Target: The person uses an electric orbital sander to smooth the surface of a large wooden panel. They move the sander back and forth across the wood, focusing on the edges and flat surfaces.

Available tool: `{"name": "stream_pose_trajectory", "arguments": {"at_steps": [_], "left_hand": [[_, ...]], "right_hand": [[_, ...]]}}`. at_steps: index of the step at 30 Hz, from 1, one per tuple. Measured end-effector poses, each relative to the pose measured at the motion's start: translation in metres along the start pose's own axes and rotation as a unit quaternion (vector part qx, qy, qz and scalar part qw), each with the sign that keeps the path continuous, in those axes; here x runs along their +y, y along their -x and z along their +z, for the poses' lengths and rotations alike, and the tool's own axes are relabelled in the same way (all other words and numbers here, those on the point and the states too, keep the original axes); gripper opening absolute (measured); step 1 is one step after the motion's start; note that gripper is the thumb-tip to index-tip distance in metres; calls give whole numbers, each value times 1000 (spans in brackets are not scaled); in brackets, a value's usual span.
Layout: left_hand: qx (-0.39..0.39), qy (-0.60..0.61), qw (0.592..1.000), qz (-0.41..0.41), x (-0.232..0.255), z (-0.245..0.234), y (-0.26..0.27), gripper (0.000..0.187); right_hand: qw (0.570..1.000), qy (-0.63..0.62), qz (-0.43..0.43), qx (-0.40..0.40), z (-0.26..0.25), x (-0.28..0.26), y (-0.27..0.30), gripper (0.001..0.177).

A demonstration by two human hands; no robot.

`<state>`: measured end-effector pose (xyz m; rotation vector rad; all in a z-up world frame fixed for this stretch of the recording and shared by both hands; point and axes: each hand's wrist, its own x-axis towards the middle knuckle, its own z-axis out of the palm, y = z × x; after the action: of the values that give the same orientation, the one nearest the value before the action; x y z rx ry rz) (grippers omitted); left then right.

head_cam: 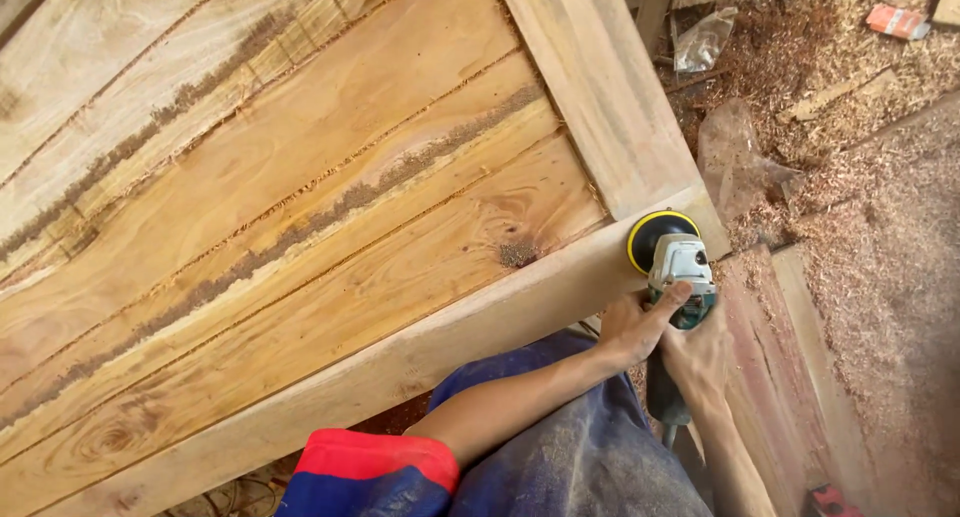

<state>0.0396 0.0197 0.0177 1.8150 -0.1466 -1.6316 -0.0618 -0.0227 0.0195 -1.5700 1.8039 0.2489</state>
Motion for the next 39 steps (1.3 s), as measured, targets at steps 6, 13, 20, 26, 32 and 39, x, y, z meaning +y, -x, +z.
{"name": "stream_pose_trajectory", "arguments": {"at_steps": [6, 13, 20, 26, 32, 39], "left_hand": [[34, 31, 999, 3, -1, -20, 4, 93], [30, 45, 998, 23, -12, -12, 5, 87], [53, 31, 998, 17, -5, -21, 4, 84], [23, 34, 999, 6, -2, -17, 0, 88], [8, -7, 1000, 6, 15, -8, 12, 83], [122, 17, 992, 29, 72, -27, 13, 59]], "right_hand": [[1000, 15, -4, -14, 5, -32, 4, 74], [999, 30, 6, -12, 13, -20, 6, 68], [999, -8, -33, -11, 7, -44, 18, 67], [999, -11, -33, -7, 12, -19, -1, 69], [1000, 1, 6, 19, 4, -1, -15, 71], [995, -13, -96, 0, 10, -62, -40, 70]]}}
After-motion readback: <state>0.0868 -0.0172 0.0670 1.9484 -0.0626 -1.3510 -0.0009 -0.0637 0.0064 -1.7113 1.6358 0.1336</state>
